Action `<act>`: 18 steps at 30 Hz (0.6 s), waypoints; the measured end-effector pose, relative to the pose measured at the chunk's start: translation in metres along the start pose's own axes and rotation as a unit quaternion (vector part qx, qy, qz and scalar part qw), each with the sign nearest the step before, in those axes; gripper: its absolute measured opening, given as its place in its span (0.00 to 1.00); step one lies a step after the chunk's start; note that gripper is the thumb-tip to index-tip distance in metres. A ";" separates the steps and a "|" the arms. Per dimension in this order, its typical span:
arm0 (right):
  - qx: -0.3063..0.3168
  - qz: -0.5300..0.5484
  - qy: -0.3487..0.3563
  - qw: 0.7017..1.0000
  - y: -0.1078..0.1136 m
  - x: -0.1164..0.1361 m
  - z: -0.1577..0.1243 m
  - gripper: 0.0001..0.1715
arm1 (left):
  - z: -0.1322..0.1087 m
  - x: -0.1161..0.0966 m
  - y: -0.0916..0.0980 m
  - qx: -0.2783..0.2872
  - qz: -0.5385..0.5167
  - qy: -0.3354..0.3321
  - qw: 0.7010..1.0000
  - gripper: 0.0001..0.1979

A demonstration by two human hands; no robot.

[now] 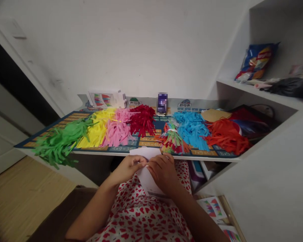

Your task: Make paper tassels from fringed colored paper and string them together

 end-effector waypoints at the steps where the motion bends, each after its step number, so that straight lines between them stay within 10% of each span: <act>1: 0.000 -0.001 0.005 1.000 -0.001 0.000 0.000 0.07 | 0.001 0.001 -0.001 0.005 -0.006 0.001 1.000 0.15; 9: -0.078 0.095 -0.062 0.991 0.024 -0.020 -0.034 0.11 | 0.005 0.009 -0.004 -0.029 0.070 0.011 0.997 0.14; 15: 0.103 -0.072 -0.289 0.949 0.034 -0.097 -0.133 0.14 | 0.009 0.015 -0.005 -0.036 0.075 0.011 0.996 0.12; 18: 0.128 -0.003 -0.301 0.945 0.016 -0.093 -0.133 0.21 | 0.015 0.013 -0.007 -0.028 0.055 0.019 0.998 0.12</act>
Point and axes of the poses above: each hand's wrist, its own z-axis towards the middle knuckle, its own y-axis out of the back of the hand, x = y × z, the point moved 4 cm from there along z, towards the middle knuckle, and after that the axes turned 11 degrees about x, right-handed, at the moved point
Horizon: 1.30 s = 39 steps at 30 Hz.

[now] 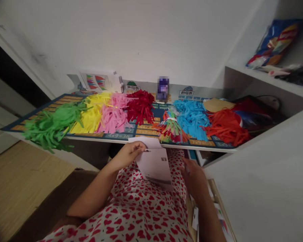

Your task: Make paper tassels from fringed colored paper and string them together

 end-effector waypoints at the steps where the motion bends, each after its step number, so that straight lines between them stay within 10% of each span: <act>1: 0.013 0.042 0.020 0.999 -0.007 0.014 0.005 0.23 | 0.002 -0.001 -0.001 0.005 -0.010 0.005 1.000 0.12; 6: 0.060 0.201 0.046 0.977 -0.029 0.084 0.037 0.23 | -0.001 -0.002 0.002 0.021 -0.031 0.020 0.999 0.13; 10: 0.036 0.233 0.053 0.970 -0.031 0.094 0.040 0.21 | -0.019 -0.004 0.007 0.007 -0.032 0.011 0.999 0.13; 17: 0.013 0.234 0.053 0.971 -0.029 0.089 0.023 0.22 | -0.030 -0.010 0.018 -0.207 0.120 -0.003 0.971 0.15; 23: 0.019 0.233 0.074 0.969 -0.035 0.085 0.021 0.22 | -0.021 -0.032 0.026 -0.164 0.343 -0.064 0.923 0.08; 33: 0.125 0.446 0.127 0.877 -0.021 0.093 0.029 0.27 | -0.045 -0.055 0.004 -0.024 0.237 -0.271 0.933 0.08; 39: 0.097 0.408 0.229 0.879 0.001 0.125 0.041 0.16 | -0.056 -0.058 -0.003 -0.079 0.209 -0.254 0.941 0.06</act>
Point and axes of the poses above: each hand's wrist, its own z-axis towards the middle knuckle, its own y-axis out of the back of the hand, x = y × z, the point moved 4 cm from there along z, towards the middle knuckle, and after that the axes turned 11 degrees about x, right-handed, at the moved point
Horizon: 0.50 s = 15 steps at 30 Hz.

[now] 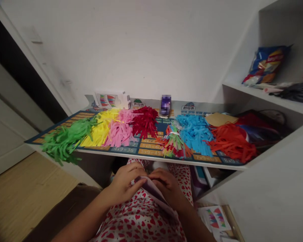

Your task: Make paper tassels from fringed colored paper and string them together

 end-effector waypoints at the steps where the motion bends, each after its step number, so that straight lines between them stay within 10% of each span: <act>1: 0.000 -0.003 0.012 1.000 -0.001 0.002 0.002 0.15 | -0.001 0.001 -0.001 -0.001 -0.003 0.007 1.000 0.06; 15: 0.023 -0.062 0.065 0.996 -0.002 -0.004 0.000 0.23 | -0.003 0.013 -0.018 -0.003 -0.091 0.008 0.996 0.05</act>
Point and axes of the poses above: each hand's wrist, its own z-axis towards the middle knuckle, its own y-axis out of the back of the hand, x = y × z, the point moved 4 cm from there along z, towards the middle knuckle, and after that the axes turned 11 degrees about x, right-handed, at the moved point
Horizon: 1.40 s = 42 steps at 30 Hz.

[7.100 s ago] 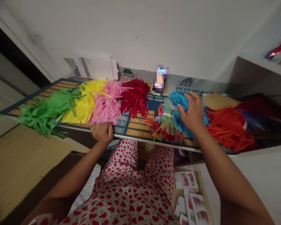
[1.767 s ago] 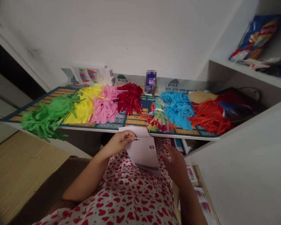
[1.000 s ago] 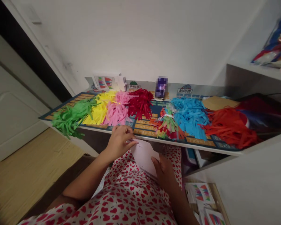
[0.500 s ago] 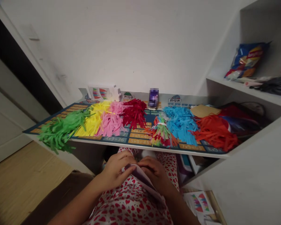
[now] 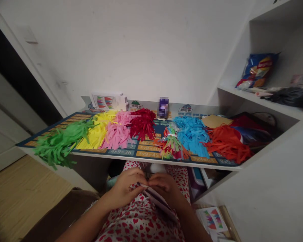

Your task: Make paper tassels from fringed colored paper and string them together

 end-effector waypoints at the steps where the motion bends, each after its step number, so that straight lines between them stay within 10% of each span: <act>1: -0.007 -0.010 -0.001 1.000 -0.002 0.000 0.000 0.23 | 0.001 0.000 -0.001 0.000 0.002 -0.001 1.000 0.05; 5: -0.059 -0.058 -0.027 0.996 -0.002 -0.010 -0.009 0.20 | 0.002 0.000 -0.001 0.007 0.011 -0.012 1.000 0.06; 10: -0.120 -0.225 -0.220 0.941 0.037 -0.059 -0.068 0.16 | -0.012 0.000 0.020 -0.040 0.157 -0.005 0.987 0.08; 15: 0.063 -0.213 -0.172 0.960 0.013 -0.057 -0.085 0.30 | -0.034 0.010 0.035 -0.003 0.239 -0.040 0.970 0.09; 19: 0.188 -0.192 -0.003 0.963 -0.046 -0.021 -0.037 0.46 | -0.049 0.029 0.044 -0.039 0.128 0.069 0.989 0.10; 26: 0.161 -0.222 0.092 0.957 -0.095 -0.018 0.017 0.25 | -0.086 0.063 0.057 -0.161 -0.157 0.331 0.916 0.13; 35: 0.079 -0.124 0.042 0.988 -0.100 -0.028 0.028 0.16 | -0.099 0.082 0.034 -0.209 -0.388 0.377 0.815 0.32; 42: 0.012 -0.079 -0.021 0.997 -0.096 -0.034 0.040 0.09 | -0.098 0.079 0.017 -0.136 -0.469 0.420 0.765 0.24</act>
Point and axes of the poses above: each hand's wrist, its own z-axis towards the middle knuckle, its own y-axis out of the back of the hand, x = y × z, the point moved 4 cm from there along z, towards the middle knuckle, and after that the axes turned 11 degrees about x, right-handed, at the moved point
